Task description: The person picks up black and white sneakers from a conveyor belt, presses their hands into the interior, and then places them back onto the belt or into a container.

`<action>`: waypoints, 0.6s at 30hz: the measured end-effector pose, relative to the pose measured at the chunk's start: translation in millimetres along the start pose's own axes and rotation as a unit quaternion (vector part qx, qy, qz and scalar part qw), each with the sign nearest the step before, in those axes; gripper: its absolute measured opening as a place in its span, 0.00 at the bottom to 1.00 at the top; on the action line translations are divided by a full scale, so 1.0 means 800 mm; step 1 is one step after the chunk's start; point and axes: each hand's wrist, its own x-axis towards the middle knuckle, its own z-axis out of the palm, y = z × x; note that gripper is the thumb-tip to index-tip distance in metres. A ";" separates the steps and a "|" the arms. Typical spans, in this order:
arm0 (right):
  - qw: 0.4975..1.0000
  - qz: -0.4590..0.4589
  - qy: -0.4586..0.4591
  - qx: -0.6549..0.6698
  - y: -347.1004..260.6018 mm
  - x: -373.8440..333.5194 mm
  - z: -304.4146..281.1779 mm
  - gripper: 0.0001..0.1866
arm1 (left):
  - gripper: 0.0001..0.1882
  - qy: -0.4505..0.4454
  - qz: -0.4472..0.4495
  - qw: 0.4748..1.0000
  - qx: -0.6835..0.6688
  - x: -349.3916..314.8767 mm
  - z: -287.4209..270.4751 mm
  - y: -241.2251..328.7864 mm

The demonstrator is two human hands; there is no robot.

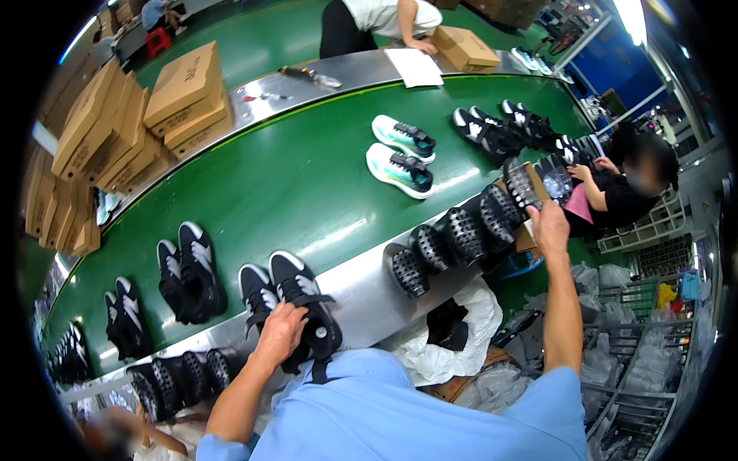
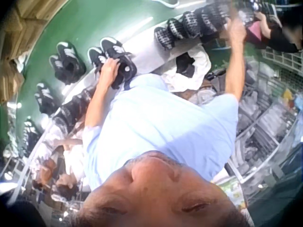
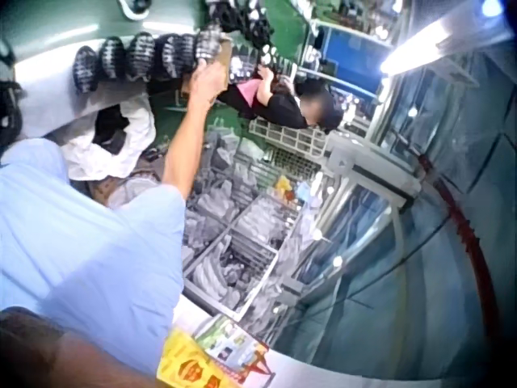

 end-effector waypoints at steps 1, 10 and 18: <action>0.997 -0.016 0.024 0.071 -0.032 -0.013 -0.032 0.21 | 0.11 -0.001 0.003 1.000 -0.009 -0.002 0.000 -0.003; 0.762 -0.118 -0.475 0.424 -0.345 -0.264 -0.083 0.24 | 0.12 -0.100 -0.038 0.991 -0.085 0.020 -0.006 -0.030; 0.900 -0.174 -0.330 0.228 -0.422 -0.279 -0.098 0.22 | 0.13 -0.133 -0.032 0.982 -0.133 0.047 0.003 -0.032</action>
